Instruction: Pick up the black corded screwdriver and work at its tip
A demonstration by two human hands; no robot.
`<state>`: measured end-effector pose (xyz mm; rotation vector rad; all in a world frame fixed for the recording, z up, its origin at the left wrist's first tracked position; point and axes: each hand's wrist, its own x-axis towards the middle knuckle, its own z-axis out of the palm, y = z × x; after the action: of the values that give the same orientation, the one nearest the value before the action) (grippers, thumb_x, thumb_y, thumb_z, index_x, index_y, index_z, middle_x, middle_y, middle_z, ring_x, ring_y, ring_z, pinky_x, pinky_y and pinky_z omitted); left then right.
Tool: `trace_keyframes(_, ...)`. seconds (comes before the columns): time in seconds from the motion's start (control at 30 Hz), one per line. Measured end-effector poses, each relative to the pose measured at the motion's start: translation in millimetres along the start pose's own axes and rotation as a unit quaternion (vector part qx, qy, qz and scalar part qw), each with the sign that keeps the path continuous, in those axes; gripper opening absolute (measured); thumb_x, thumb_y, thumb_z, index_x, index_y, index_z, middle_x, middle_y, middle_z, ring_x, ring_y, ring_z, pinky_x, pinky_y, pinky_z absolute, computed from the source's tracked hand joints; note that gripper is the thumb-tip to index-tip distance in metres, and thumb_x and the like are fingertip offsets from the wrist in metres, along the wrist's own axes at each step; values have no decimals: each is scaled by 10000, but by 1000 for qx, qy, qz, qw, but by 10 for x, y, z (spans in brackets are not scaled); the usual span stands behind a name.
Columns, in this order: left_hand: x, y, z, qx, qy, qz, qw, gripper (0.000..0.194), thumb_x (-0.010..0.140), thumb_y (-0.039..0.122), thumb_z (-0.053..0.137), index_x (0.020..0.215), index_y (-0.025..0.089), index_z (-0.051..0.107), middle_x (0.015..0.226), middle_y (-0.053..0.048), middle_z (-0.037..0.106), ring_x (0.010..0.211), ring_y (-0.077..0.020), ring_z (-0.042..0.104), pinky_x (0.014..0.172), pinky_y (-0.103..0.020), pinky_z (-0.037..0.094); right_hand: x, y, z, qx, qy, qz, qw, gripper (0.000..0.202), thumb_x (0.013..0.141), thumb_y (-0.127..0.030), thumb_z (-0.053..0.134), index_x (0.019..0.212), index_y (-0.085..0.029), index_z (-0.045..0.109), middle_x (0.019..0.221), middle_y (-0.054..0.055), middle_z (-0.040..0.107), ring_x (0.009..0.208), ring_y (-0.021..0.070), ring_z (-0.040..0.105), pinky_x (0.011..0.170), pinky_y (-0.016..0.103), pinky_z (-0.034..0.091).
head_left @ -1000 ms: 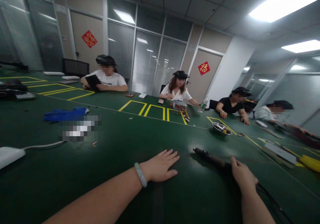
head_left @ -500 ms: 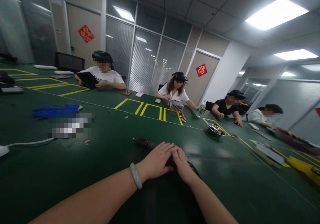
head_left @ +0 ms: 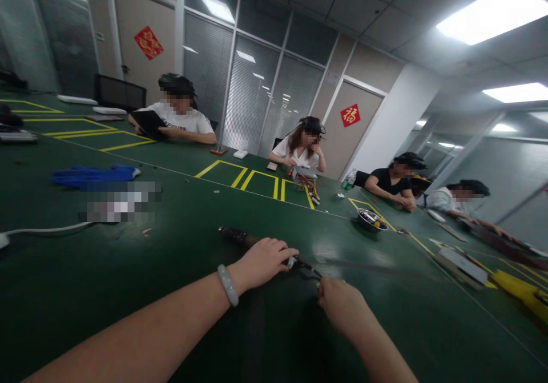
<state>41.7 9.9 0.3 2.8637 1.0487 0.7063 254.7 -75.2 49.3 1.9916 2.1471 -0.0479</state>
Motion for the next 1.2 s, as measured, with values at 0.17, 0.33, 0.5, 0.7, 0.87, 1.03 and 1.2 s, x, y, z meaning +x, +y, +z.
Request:
trace_keyframes(0.17,-41,-144,-162,8,-33,-26,999,442,879,349,648,1297,315,507,1129,-25,617,1020,-215,585,881,-330,409,47,90,-6,55,22,9,998,200,820,-115,504,920,-197,657,915,90,715,860,247,672,692,312,432)
trace_keyframes(0.33,-79,-240,-333,-17,-75,-33,996,425,850,350,668,1252,322,532,1092,-19,633,998,-221,605,867,-326,422,182,71,50,115,66,31,991,218,890,-252,484,809,-234,685,840,62,709,819,234,660,669,309,405)
trace_keyframes(0.5,-85,-223,-394,-8,-105,-41,994,386,840,335,667,1207,313,549,1052,-23,634,950,-223,618,820,-321,436,377,110,134,145,191,75,968,273,940,-252,397,945,-210,667,989,86,683,915,224,633,775,318,418)
trace_keyframes(0.7,-77,-98,-409,22,-74,-28,997,395,821,327,669,1192,276,542,1077,-33,616,952,-227,604,821,-340,440,451,148,147,200,175,65,962,227,922,-267,448,970,-208,662,988,68,690,948,223,626,781,312,430)
trace_keyframes(0.87,-26,71,-256,30,-28,-9,999,205,858,312,636,1035,222,586,1057,-37,607,1001,-216,579,873,-336,422,324,20,143,180,152,28,971,144,847,-232,566,935,-212,679,964,59,695,900,214,636,771,304,440)
trace_keyframes(1.03,-5,112,-107,43,-21,-17,999,109,883,253,600,983,211,585,1015,-37,599,958,-205,585,840,-329,429,287,-118,158,148,174,-4,974,123,852,-253,570,836,-223,688,897,45,683,852,202,630,774,308,440)
trace_keyframes(1.2,-6,73,-98,23,-15,-11,1000,104,887,246,584,985,218,605,1017,-23,594,941,-190,587,826,-316,427,362,-171,208,158,207,-38,965,144,884,-260,538,823,-224,664,880,27,660,808,174,612,738,289,433)
